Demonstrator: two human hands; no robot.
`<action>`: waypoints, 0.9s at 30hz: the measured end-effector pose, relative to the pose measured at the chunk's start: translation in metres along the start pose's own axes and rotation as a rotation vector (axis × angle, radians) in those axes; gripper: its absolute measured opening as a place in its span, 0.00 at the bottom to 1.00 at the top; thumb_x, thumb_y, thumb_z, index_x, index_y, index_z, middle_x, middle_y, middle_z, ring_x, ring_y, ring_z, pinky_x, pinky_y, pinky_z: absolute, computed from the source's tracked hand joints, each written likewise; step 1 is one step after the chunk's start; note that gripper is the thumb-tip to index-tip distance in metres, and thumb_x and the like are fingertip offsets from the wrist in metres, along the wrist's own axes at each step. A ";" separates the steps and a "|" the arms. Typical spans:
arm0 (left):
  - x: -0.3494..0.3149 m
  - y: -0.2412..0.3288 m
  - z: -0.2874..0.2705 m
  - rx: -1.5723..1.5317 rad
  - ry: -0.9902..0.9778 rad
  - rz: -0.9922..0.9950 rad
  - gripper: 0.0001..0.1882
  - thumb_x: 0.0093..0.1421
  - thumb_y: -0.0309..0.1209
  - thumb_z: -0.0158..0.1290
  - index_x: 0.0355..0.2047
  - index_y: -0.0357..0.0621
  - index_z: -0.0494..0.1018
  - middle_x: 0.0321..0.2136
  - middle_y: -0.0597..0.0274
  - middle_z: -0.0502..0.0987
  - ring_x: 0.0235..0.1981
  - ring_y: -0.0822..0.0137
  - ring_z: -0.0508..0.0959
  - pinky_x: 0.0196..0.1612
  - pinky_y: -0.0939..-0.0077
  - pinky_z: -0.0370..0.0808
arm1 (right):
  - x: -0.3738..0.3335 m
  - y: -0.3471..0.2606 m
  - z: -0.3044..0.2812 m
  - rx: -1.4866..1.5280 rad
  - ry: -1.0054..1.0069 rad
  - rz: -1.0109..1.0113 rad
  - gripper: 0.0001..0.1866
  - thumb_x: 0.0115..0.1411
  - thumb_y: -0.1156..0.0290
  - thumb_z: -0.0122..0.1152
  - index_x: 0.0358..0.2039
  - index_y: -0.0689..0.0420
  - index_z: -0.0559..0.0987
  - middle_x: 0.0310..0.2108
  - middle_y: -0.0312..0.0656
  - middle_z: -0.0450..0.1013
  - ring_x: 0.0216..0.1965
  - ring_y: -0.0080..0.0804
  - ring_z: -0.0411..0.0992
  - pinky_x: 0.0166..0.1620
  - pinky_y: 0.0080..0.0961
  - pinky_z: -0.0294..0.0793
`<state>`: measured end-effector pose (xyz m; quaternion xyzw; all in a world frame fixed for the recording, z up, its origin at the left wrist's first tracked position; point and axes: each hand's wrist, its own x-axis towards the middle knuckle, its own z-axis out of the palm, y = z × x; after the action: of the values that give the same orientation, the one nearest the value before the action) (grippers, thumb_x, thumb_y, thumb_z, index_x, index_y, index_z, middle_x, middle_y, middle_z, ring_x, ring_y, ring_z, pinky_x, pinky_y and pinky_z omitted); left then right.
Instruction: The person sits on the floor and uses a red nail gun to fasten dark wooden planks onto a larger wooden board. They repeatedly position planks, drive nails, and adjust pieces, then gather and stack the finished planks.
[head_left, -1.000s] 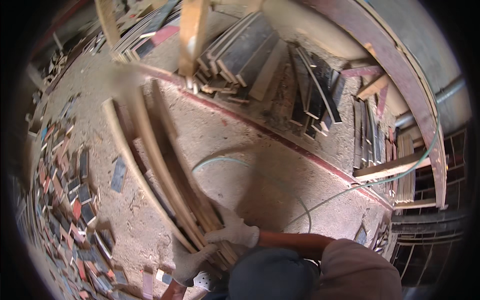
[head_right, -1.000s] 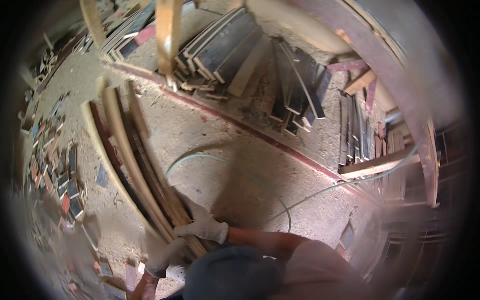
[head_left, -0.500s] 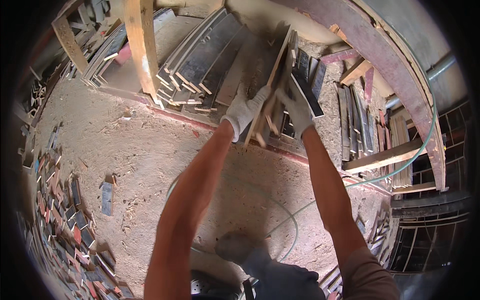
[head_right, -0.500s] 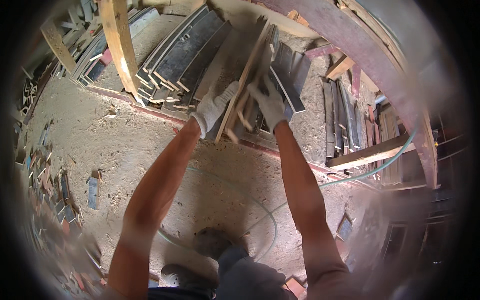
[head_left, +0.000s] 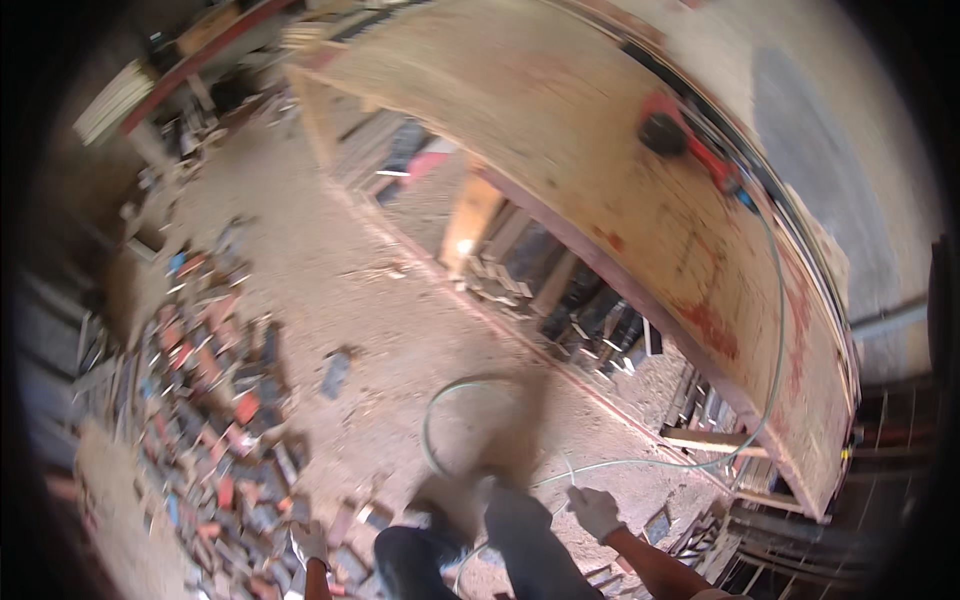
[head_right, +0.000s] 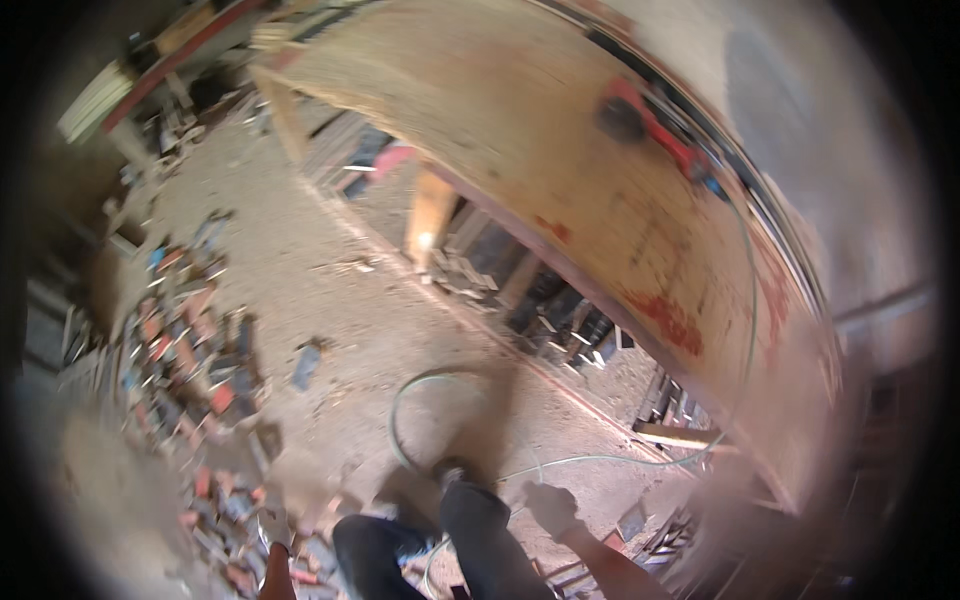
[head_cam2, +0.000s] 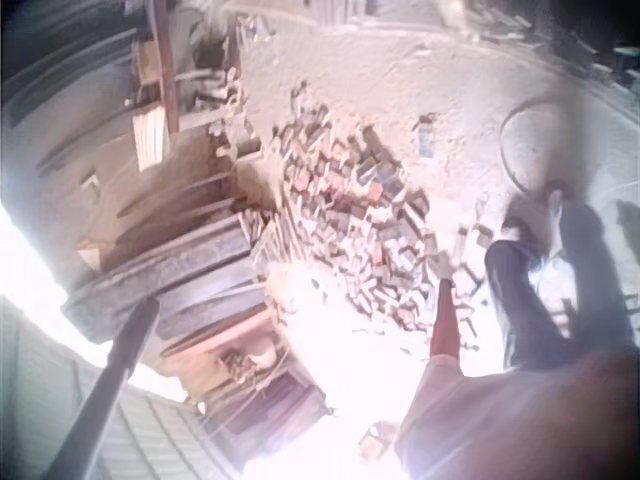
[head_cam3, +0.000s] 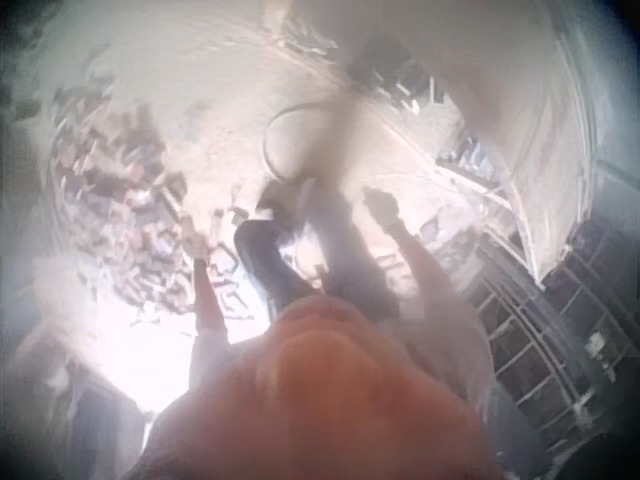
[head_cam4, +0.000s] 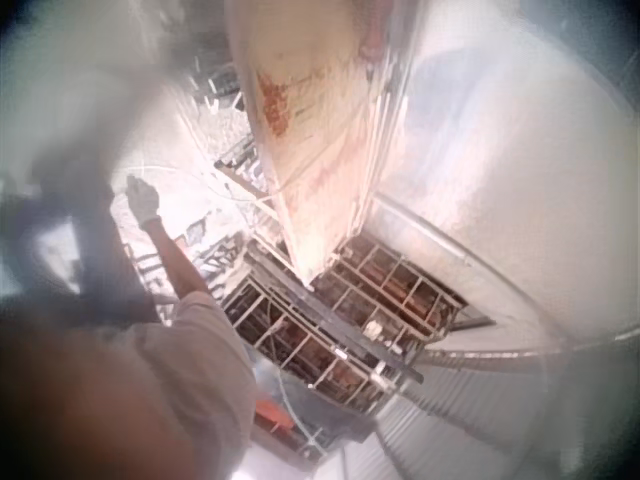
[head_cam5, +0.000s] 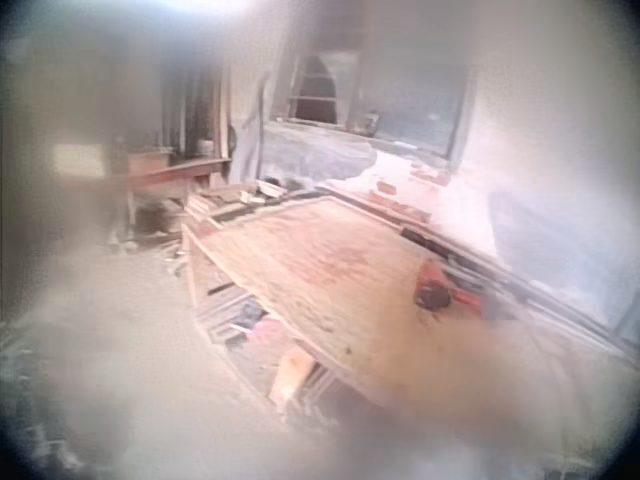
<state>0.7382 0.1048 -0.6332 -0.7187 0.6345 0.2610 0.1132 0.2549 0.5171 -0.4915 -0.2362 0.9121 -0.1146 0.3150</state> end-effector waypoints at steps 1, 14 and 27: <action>-0.029 -0.055 -0.029 0.052 -0.006 -0.119 0.43 0.63 0.49 0.58 0.71 0.36 0.59 0.66 0.39 0.69 0.67 0.47 0.70 0.67 0.60 0.68 | -0.026 -0.002 -0.015 -0.048 -0.073 0.006 0.32 0.73 0.44 0.44 0.30 0.56 0.85 0.32 0.48 0.83 0.36 0.47 0.81 0.43 0.46 0.77; -0.376 0.016 -0.196 -0.130 -0.332 -0.356 0.49 0.55 0.55 0.63 0.66 0.31 0.64 0.60 0.37 0.73 0.62 0.40 0.73 0.64 0.56 0.68 | -0.058 -0.028 -0.307 -0.303 0.182 -0.080 0.20 0.62 0.56 0.58 0.45 0.60 0.80 0.38 0.59 0.78 0.41 0.60 0.77 0.47 0.58 0.74; -0.360 0.240 -0.310 -0.406 -0.116 -0.152 0.42 0.60 0.46 0.66 0.68 0.34 0.65 0.61 0.43 0.74 0.62 0.53 0.75 0.64 0.62 0.70 | 0.374 -0.011 -0.547 -0.585 0.328 0.134 0.53 0.53 0.55 0.72 0.74 0.56 0.56 0.73 0.59 0.55 0.72 0.58 0.55 0.73 0.49 0.55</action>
<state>0.5558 0.2182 -0.1459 -0.7562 0.5053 0.4151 0.0220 -0.3428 0.3527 -0.2584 -0.2345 0.9584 0.1361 0.0897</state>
